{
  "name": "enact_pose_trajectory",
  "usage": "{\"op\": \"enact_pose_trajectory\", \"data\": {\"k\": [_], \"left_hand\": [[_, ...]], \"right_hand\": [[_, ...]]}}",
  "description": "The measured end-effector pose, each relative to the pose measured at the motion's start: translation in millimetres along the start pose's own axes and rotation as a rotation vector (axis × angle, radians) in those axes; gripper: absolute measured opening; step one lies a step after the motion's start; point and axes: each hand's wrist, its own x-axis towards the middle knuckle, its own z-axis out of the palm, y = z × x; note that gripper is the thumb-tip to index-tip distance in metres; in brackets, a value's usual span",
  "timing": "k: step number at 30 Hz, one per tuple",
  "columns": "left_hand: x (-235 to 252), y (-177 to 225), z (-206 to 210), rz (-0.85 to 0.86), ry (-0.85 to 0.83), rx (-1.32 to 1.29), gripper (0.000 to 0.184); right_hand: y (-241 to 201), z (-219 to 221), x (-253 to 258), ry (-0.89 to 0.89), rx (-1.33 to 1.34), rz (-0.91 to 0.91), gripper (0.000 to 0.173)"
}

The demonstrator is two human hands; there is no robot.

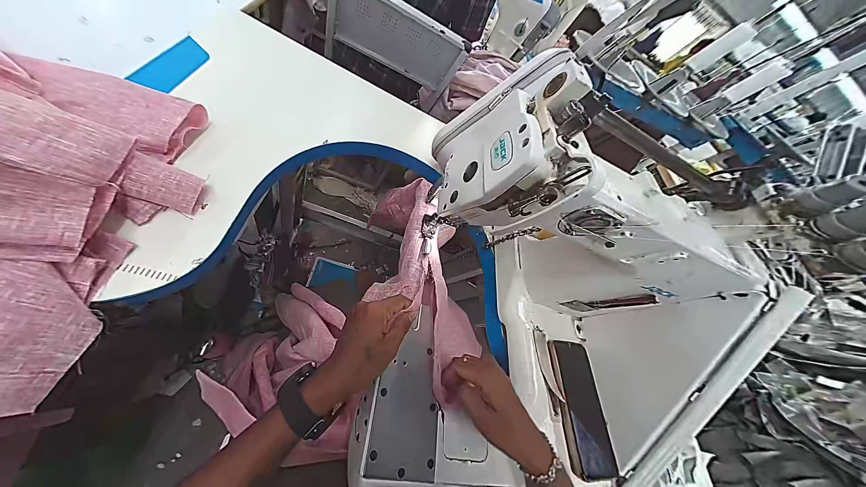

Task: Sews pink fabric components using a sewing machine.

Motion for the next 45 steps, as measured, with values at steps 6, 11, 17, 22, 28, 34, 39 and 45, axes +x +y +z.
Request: {"op": "enact_pose_trajectory", "data": {"k": [6,11,17,22,28,34,39,45], "left_hand": [[-5.9,0.4,-4.1,-0.006,-0.007,-0.001,0.028],[-9.9,1.5,-3.9,0.086,-0.049,-0.039,0.035],[-30.1,7.3,7.4,0.249,-0.025,0.186,0.026],[-10.1,-8.4,-8.3,0.158,-0.172,-0.082,0.026],[1.1,-8.5,-6.2,0.087,-0.173,-0.171,0.03],[-8.6,-16.3,3.8,0.106,-0.083,-0.237,0.032],[19.0,-18.9,7.0,0.09,-0.039,-0.285,0.032],[7.2,-29.4,-47.8,-0.007,0.113,0.019,0.049]], "right_hand": [[-46.6,-8.1,-9.5,0.297,-0.42,0.049,0.022],[-57.0,-34.3,-7.7,0.266,-0.305,0.068,0.026],[-92.9,-3.5,12.9,0.132,-0.627,-0.065,0.01],[-86.4,10.2,49.3,0.155,-0.594,-0.201,0.014],[-81.5,12.5,68.6,0.334,-0.745,-0.199,0.017],[-55.8,2.1,71.6,0.294,-0.669,-0.16,0.022],[-34.6,1.9,89.5,0.305,-0.479,-0.129,0.025],[-15.4,-29.5,78.4,-0.338,-0.307,0.359,0.023]]}}
